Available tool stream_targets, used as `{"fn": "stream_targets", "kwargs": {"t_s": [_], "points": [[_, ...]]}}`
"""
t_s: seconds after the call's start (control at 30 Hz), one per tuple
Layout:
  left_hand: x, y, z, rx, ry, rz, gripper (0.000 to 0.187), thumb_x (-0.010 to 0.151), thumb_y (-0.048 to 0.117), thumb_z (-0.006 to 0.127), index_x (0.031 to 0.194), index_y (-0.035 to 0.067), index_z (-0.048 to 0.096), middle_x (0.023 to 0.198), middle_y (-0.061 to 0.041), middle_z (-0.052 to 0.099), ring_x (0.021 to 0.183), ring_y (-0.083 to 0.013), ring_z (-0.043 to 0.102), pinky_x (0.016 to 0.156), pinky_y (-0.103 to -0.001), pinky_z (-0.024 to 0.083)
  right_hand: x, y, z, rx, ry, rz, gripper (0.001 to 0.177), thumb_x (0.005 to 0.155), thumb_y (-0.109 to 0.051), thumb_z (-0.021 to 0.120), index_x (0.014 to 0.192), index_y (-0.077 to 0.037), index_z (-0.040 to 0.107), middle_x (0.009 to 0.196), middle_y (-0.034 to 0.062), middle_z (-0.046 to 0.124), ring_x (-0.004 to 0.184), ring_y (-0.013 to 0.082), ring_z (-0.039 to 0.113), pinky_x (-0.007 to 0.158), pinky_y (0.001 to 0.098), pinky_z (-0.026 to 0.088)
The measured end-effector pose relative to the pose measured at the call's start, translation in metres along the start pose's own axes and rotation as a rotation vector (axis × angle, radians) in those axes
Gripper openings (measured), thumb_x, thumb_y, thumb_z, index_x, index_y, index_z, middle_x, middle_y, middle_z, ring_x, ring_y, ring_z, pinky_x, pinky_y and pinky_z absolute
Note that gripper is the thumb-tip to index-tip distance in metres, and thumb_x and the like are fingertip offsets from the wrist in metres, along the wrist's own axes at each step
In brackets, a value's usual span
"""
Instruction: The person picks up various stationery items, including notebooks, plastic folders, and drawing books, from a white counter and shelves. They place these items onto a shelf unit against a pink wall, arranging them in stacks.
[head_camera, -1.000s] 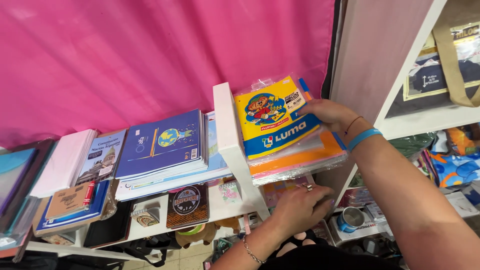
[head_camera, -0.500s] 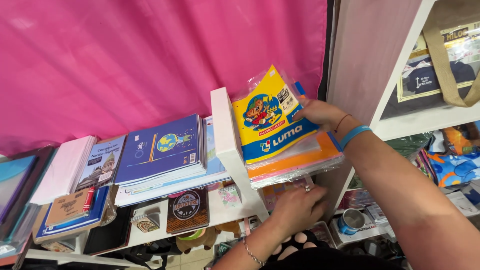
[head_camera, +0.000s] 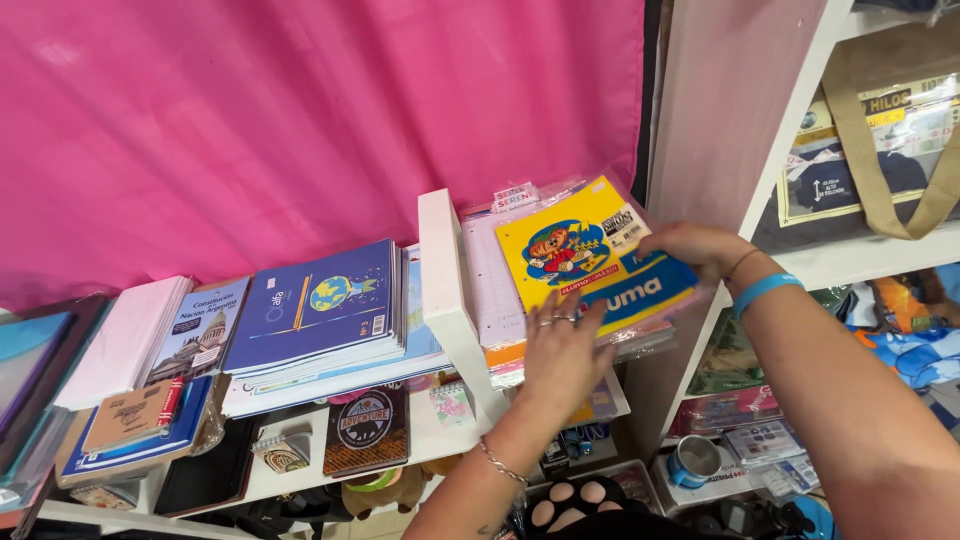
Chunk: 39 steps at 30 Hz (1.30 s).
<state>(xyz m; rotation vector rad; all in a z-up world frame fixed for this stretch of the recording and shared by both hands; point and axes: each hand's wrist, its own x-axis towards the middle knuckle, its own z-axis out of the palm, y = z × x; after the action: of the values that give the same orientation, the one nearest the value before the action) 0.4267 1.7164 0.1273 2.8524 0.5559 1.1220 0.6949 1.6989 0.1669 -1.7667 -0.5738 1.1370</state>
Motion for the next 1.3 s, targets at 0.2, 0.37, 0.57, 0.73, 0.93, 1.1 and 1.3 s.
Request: {"fn": "stream_targets", "kwargs": {"t_s": [0.2, 0.37, 0.57, 0.73, 0.93, 1.1, 1.3], "points": [[-0.008, -0.02, 0.002, -0.082, -0.374, -0.17, 0.054, 0.09, 0.032, 0.071, 0.142, 0.021, 0.06, 0.145, -0.02, 0.055, 0.143, -0.049, 0.043, 0.116, -0.071, 0.023, -0.016, 0.01, 0.008, 0.185, -0.04, 0.069, 0.043, 0.077, -0.004, 0.083, 0.117, 0.004, 0.068, 0.101, 0.0295, 0.071, 0.088, 0.0504, 0.071, 0.077, 0.0662, 0.057], [-0.01, -0.021, 0.003, -0.134, -0.365, -0.128, 0.063, 0.087, 0.036, 0.072, 0.144, 0.016, 0.054, 0.148, -0.018, 0.052, 0.143, -0.0446, 0.043, 0.117, -0.067, 0.027, -0.047, -0.017, 0.019, -0.367, -0.026, -0.215, 0.045, 0.076, -0.011, 0.086, 0.12, -0.011, 0.076, 0.104, 0.0193, 0.078, 0.095, 0.0357, 0.073, 0.086, 0.0474, 0.059], [-0.019, -0.006, 0.021, 0.086, 0.274, 0.153, 0.024, 0.094, 0.038, 0.067, 0.103, 0.016, 0.064, 0.088, -0.005, 0.061, 0.081, -0.0262, 0.067, 0.079, -0.041, 0.055, -0.095, -0.059, -0.001, -0.493, 0.21, -0.323, 0.047, 0.079, -0.028, 0.084, 0.125, -0.018, 0.076, 0.097, 0.0176, 0.077, 0.094, 0.0328, 0.073, 0.086, 0.0419, 0.056], [0.005, 0.001, 0.001, -0.078, 0.075, 0.216, 0.011, 0.091, 0.016, 0.071, 0.083, 0.009, 0.068, 0.073, -0.008, 0.069, 0.071, -0.032, 0.069, 0.074, -0.047, 0.058, -0.138, -0.098, -0.035, -0.594, 0.31, -0.316, 0.04, 0.094, -0.012, 0.065, 0.133, -0.018, 0.069, 0.112, 0.0143, 0.078, 0.091, 0.0307, 0.074, 0.082, 0.0424, 0.059], [0.042, -0.008, 0.037, -0.069, -0.55, 0.364, 0.034, 0.086, 0.0, 0.061, 0.119, 0.006, 0.066, 0.131, -0.021, 0.068, 0.132, -0.0378, 0.057, 0.123, -0.05, 0.035, -0.163, -0.087, -0.058, -0.785, 0.522, -0.511, 0.046, 0.092, -0.011, 0.062, 0.138, -0.019, 0.068, 0.116, 0.0136, 0.074, 0.096, 0.0323, 0.069, 0.083, 0.0442, 0.051], [0.077, -0.019, 0.044, 0.082, -0.814, 0.4, 0.055, 0.085, -0.006, 0.053, 0.139, 0.006, 0.053, 0.144, -0.014, 0.06, 0.151, -0.0373, 0.036, 0.126, -0.05, 0.023, -0.171, -0.081, -0.071, -0.899, 0.608, -0.462, 0.05, 0.095, -0.019, 0.058, 0.143, -0.027, 0.067, 0.114, 0.0131, 0.076, 0.095, 0.0383, 0.07, 0.079, 0.0506, 0.052], [0.099, -0.034, 0.073, 0.23, -0.675, 0.653, 0.024, 0.088, 0.013, 0.052, 0.106, 0.018, 0.068, 0.094, -0.011, 0.074, 0.107, -0.0353, 0.064, 0.106, -0.042, 0.042, -0.165, -0.066, -0.086, -0.859, 0.632, -0.601, 0.052, 0.094, -0.016, 0.06, 0.144, -0.022, 0.069, 0.115, 0.0107, 0.075, 0.096, 0.035, 0.068, 0.077, 0.0474, 0.05]]}}
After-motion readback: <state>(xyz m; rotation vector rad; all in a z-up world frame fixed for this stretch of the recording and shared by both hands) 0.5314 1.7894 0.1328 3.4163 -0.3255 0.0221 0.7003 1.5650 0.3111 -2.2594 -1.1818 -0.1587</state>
